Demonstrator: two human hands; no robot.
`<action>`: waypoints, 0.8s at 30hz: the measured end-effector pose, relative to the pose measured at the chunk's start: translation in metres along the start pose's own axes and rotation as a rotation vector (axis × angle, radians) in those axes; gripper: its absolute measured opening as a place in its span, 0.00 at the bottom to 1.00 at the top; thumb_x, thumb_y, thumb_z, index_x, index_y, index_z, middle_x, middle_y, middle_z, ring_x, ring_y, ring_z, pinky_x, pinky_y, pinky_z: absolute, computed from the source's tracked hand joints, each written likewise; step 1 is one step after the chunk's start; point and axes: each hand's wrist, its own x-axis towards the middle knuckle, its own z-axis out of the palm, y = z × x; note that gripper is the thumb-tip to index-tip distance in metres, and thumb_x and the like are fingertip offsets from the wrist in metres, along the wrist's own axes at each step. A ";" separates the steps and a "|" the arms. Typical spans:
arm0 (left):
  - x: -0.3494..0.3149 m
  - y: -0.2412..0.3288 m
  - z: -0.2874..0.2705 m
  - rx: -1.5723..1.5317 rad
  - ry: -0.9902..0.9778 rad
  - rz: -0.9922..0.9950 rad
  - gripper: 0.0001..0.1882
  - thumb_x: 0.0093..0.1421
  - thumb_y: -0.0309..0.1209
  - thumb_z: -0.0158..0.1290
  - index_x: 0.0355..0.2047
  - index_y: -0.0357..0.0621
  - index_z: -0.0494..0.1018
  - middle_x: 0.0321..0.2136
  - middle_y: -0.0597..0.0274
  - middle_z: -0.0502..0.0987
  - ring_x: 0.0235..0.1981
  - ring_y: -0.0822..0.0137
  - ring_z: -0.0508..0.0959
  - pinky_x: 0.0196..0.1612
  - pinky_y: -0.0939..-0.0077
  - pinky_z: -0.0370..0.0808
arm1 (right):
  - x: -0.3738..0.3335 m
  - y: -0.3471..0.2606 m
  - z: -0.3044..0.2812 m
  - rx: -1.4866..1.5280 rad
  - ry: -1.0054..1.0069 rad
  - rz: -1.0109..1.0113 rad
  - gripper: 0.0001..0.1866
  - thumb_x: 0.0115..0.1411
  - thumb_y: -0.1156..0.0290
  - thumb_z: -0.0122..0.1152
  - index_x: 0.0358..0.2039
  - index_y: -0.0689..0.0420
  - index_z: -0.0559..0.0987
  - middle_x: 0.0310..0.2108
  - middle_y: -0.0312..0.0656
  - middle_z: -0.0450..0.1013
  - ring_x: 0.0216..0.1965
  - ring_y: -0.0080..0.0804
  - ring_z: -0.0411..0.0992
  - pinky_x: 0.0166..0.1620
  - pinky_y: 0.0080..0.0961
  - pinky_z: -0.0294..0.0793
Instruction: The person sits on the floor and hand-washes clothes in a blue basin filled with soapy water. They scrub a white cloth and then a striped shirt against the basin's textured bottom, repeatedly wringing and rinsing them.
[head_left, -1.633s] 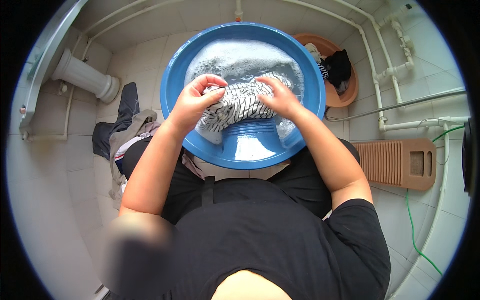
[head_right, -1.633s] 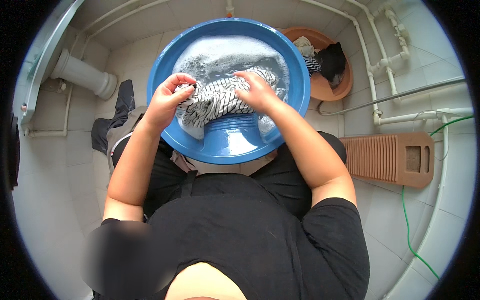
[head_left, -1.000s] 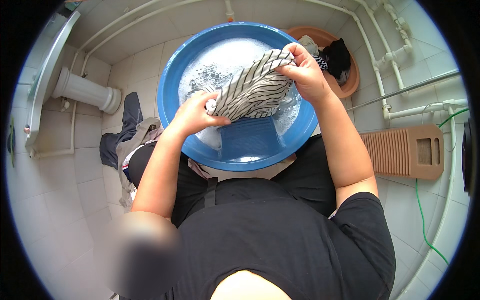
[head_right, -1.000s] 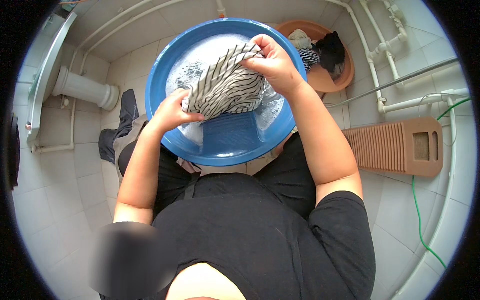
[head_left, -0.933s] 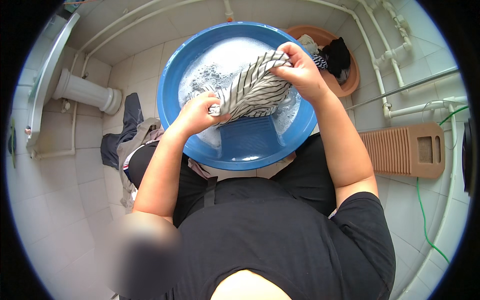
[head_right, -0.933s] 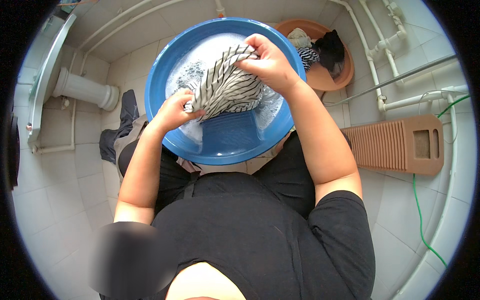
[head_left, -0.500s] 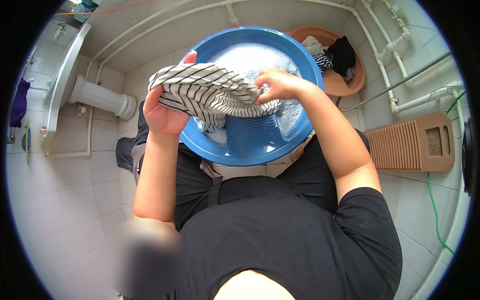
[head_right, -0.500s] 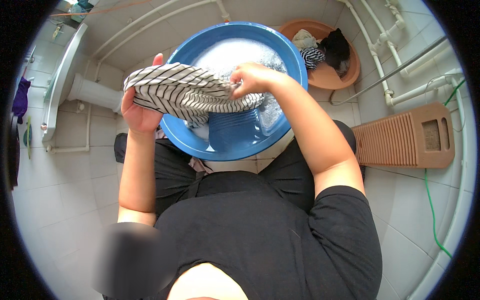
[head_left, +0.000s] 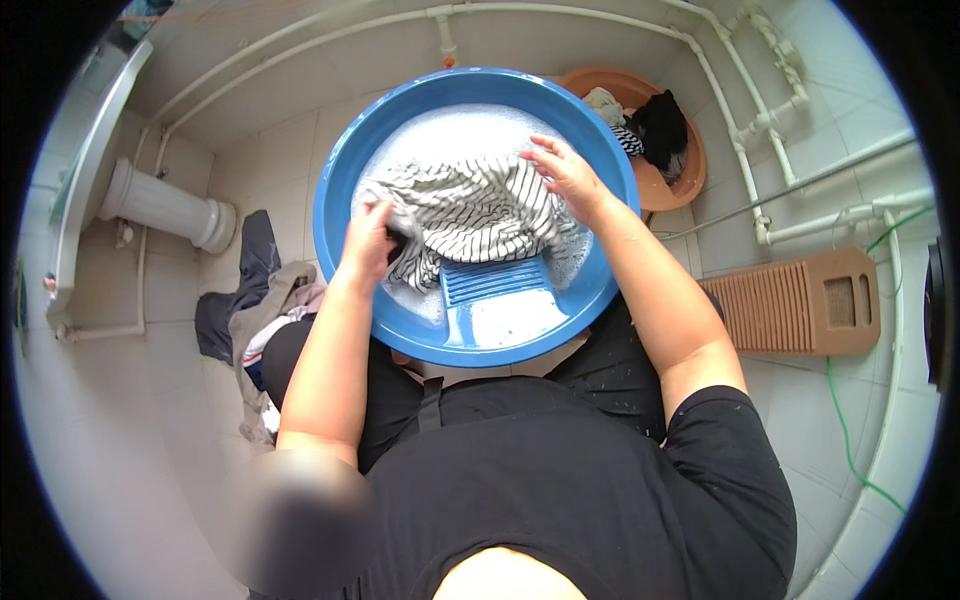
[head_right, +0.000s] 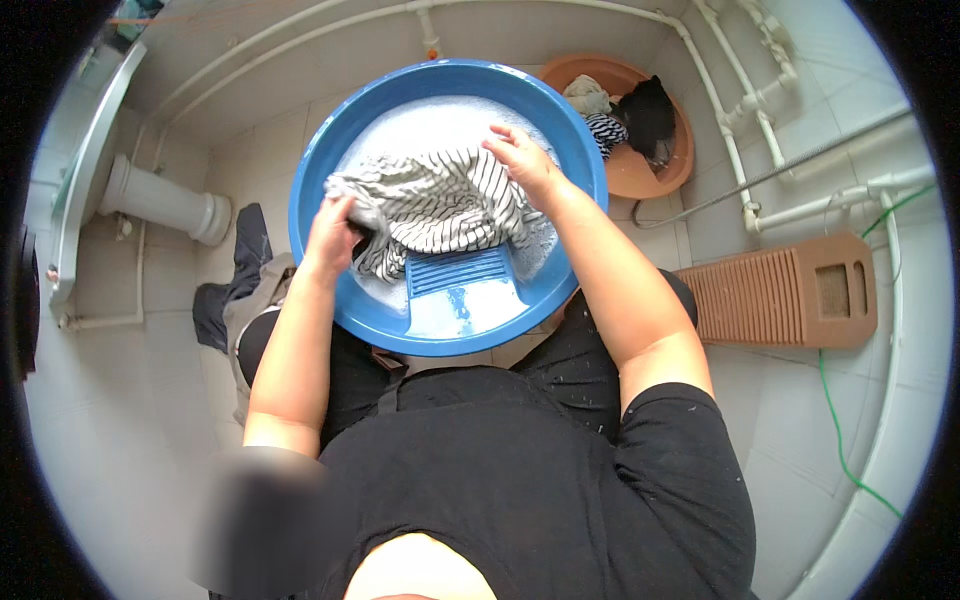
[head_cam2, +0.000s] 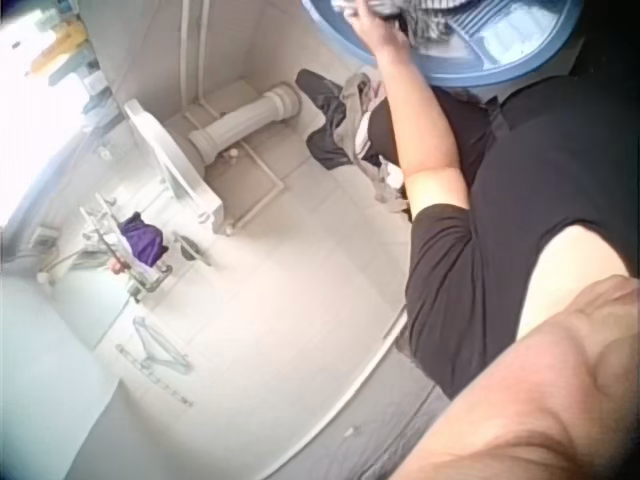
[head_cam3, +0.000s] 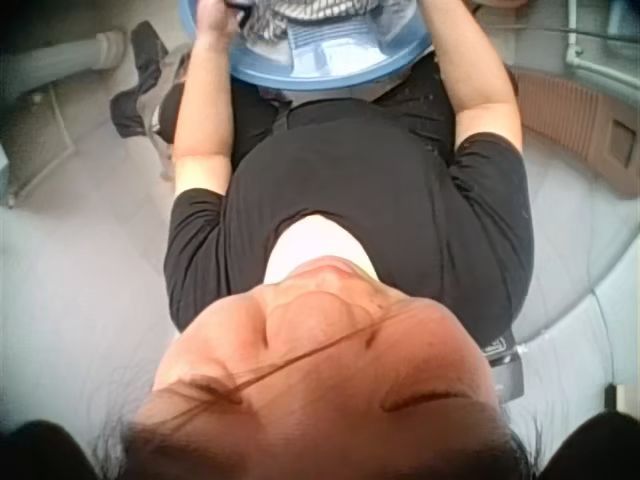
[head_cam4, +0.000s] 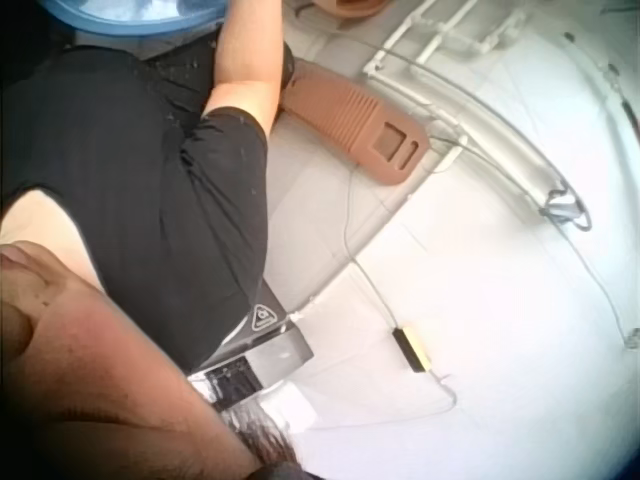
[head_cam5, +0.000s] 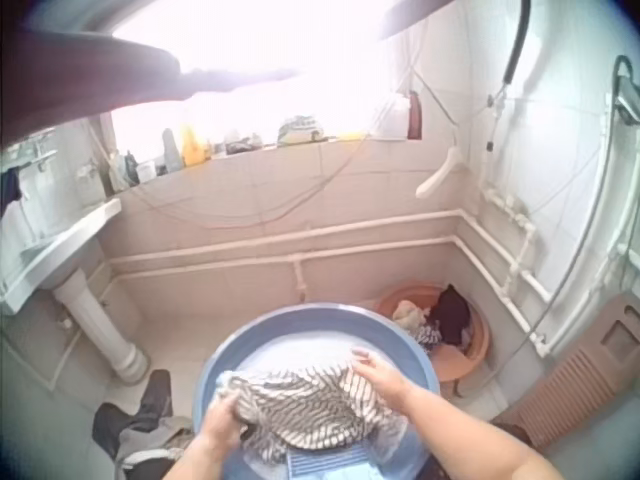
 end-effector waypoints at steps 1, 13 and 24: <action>0.003 -0.006 0.002 0.155 0.026 -0.154 0.27 0.54 0.38 0.53 0.50 0.37 0.61 0.42 0.54 0.72 0.42 0.63 0.73 0.45 0.67 0.70 | 0.008 0.013 0.001 -0.030 0.020 -0.039 0.30 0.56 0.56 0.54 0.55 0.58 0.62 0.50 0.46 0.65 0.52 0.34 0.61 0.55 0.29 0.58; 0.032 -0.019 0.012 1.017 0.036 0.462 0.15 0.43 0.39 0.60 0.24 0.41 0.72 0.32 0.55 0.72 0.36 0.62 0.72 0.41 0.72 0.68 | 0.075 0.011 0.053 -0.854 0.059 -0.418 0.18 0.48 0.65 0.59 0.39 0.58 0.69 0.39 0.50 0.69 0.43 0.47 0.68 0.45 0.35 0.67; 0.062 -0.048 0.011 0.524 0.098 -0.241 0.27 0.41 0.33 0.62 0.41 0.32 0.70 0.38 0.50 0.75 0.38 0.61 0.75 0.42 0.73 0.69 | 0.115 0.049 0.052 -1.095 0.145 0.147 0.34 0.45 0.47 0.59 0.45 0.61 0.73 0.42 0.53 0.72 0.47 0.44 0.69 0.50 0.34 0.67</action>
